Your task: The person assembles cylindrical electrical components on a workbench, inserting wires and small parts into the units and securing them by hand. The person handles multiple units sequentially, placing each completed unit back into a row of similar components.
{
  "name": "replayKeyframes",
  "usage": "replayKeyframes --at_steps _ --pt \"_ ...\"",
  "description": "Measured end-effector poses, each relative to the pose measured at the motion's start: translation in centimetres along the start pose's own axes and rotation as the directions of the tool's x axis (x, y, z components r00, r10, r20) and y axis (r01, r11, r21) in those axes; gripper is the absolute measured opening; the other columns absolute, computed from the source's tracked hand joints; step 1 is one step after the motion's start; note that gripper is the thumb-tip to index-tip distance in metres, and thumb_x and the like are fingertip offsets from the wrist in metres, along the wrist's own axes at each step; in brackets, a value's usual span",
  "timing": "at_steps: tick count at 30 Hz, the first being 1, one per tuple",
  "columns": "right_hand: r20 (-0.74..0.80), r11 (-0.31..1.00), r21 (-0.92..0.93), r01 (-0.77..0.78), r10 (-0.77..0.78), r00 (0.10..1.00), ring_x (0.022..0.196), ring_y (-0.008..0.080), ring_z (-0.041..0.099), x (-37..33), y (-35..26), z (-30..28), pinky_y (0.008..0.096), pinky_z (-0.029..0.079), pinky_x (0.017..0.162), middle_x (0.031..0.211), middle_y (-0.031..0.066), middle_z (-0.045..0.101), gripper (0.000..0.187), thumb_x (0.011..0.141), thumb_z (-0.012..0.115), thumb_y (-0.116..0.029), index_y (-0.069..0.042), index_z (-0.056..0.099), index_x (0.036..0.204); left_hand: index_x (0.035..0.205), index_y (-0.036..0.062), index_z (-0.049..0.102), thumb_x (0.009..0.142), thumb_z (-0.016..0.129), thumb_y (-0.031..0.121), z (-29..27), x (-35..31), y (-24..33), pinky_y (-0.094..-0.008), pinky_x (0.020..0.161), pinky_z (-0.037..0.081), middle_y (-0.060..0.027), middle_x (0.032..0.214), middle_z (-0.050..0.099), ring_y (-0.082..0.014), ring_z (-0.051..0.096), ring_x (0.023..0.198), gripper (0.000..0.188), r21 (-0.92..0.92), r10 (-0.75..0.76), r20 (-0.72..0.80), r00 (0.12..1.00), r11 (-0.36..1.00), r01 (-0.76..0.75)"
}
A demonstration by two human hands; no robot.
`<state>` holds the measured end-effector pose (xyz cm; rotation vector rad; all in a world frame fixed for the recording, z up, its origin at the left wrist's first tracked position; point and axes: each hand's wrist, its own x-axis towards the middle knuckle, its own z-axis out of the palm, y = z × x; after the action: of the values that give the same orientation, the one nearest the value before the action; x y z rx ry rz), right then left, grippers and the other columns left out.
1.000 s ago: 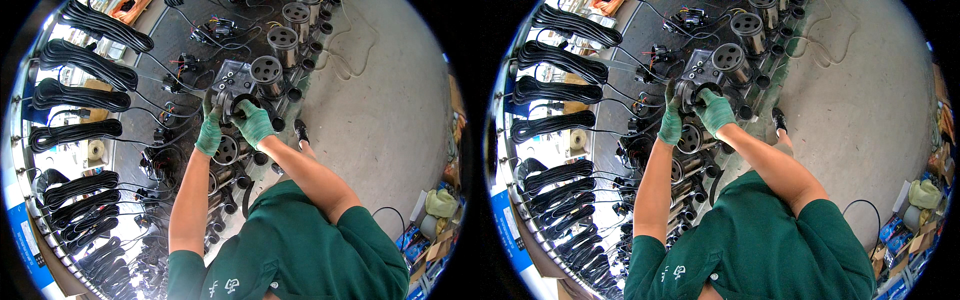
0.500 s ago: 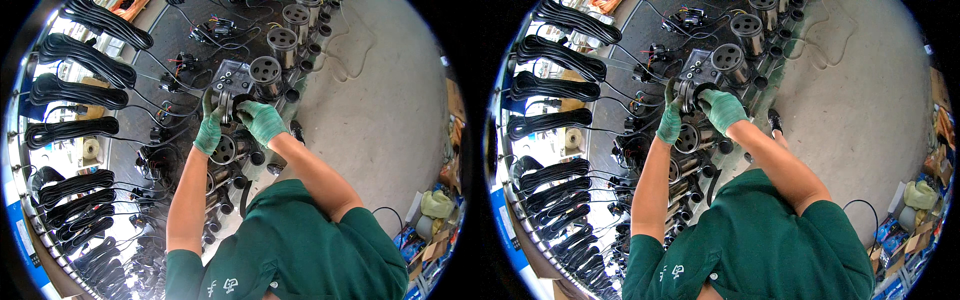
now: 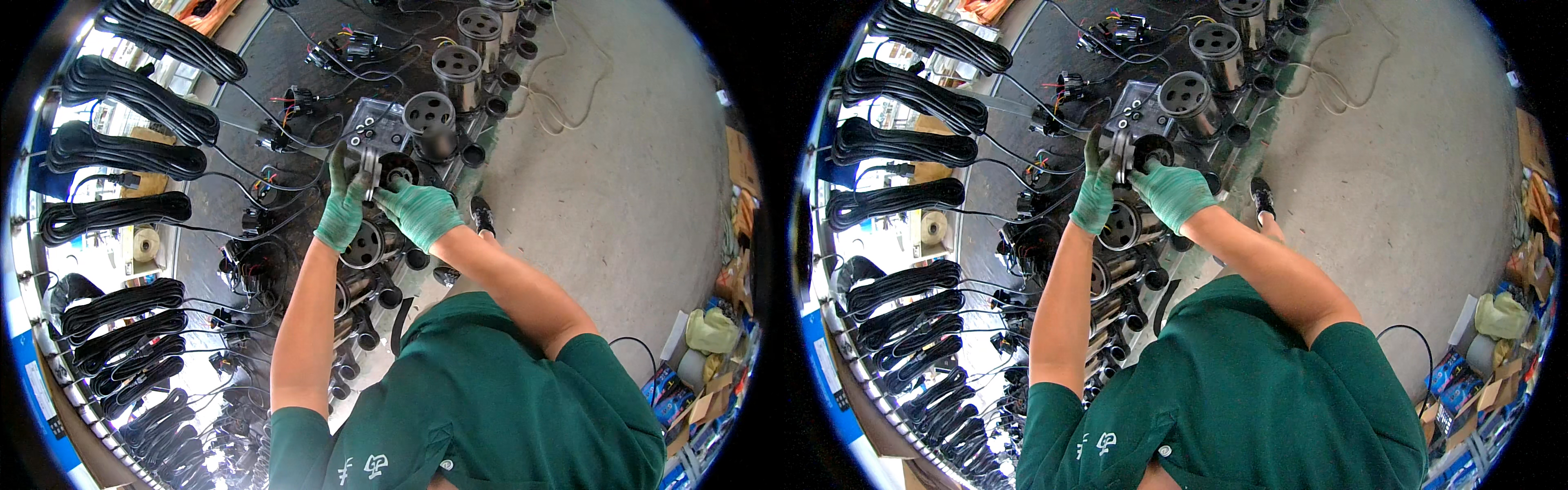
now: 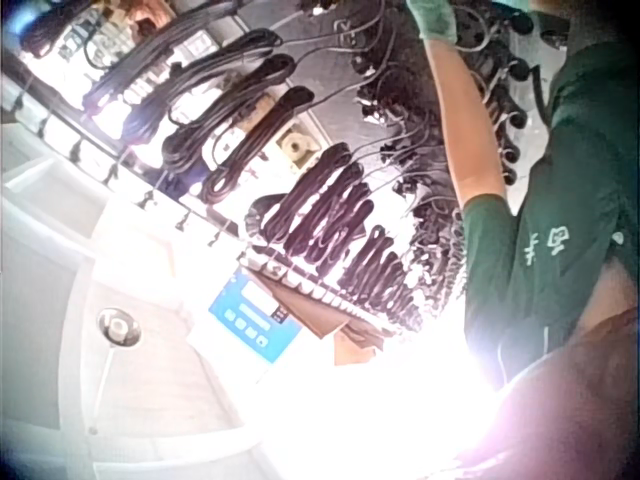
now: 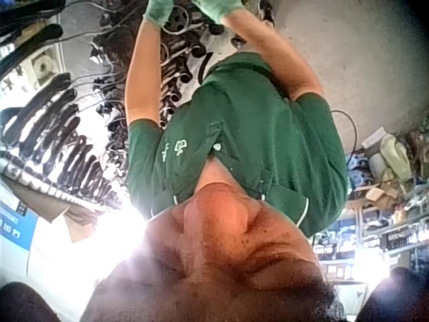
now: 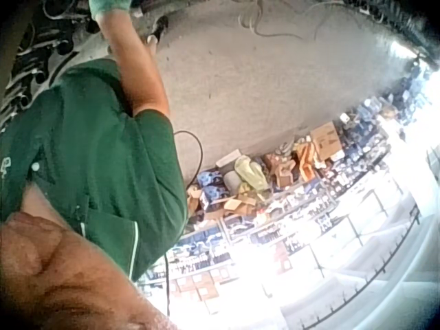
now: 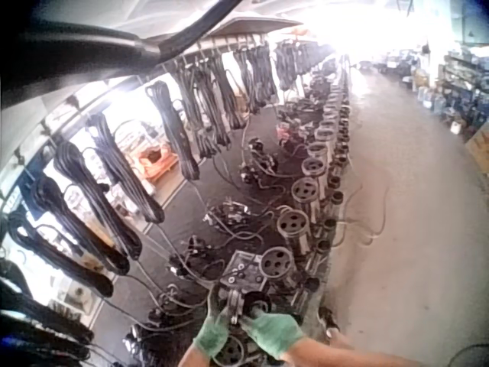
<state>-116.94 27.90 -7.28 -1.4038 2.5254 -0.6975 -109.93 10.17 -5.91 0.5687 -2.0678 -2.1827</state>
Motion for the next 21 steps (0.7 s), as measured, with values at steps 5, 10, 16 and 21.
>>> replayKeyframes --at_steps 5,10,16,21 --pt "-0.148 0.963 0.230 0.142 -0.110 0.983 0.092 0.0352 0.074 -0.9 2.2 1.9 0.0463 0.062 0.076 0.115 0.0129 0.068 0.029 0.101 0.065 -0.027 -0.019 0.071 0.128 0.172 0.0237 0.008 0.098 0.079 0.039 1.3 -0.7 0.6 -0.0396 0.110 0.047 -0.0135 0.149 0.052 -0.0229 0.055 0.132 0.103 0.087 0.052 0.014 0.999 0.995 -0.053" --pt "-0.230 0.914 0.370 0.164 -0.081 0.970 0.105 0.0393 0.071 -1.3 4.8 1.1 0.0455 0.061 0.088 0.130 0.0139 0.066 0.035 0.095 0.071 -0.015 -0.014 0.070 0.130 0.172 0.0255 0.007 0.086 0.090 0.018 1.3 -0.8 0.0 -0.0385 0.109 0.052 -0.0108 0.144 0.052 -0.0229 0.058 0.130 0.120 0.067 0.102 0.052 0.993 0.992 -0.106" --pt "-0.204 0.881 0.424 0.209 -0.132 0.970 0.105 0.0392 0.067 -0.3 5.9 0.0 0.0467 0.058 0.089 0.117 0.0154 0.068 0.021 0.090 0.076 -0.010 -0.007 0.075 0.111 0.171 0.0259 0.011 0.072 0.095 -0.003 1.8 -0.8 -0.7 -0.0378 0.108 0.056 -0.0089 0.139 0.053 -0.0216 0.061 0.126 0.133 0.028 0.139 0.054 0.989 0.990 -0.141" --pt "-0.161 0.865 0.425 0.268 -0.219 0.962 0.105 0.0383 0.067 0.2 6.6 0.6 0.0460 0.058 0.089 0.114 0.0144 0.068 0.022 0.090 0.077 -0.011 -0.006 0.074 0.111 0.171 0.0196 0.013 0.069 0.097 0.000 1.4 -0.8 -2.1 -0.0376 0.111 0.055 -0.0098 0.143 0.049 -0.0236 0.058 0.130 0.134 0.025 0.165 0.025 0.986 0.986 -0.165"
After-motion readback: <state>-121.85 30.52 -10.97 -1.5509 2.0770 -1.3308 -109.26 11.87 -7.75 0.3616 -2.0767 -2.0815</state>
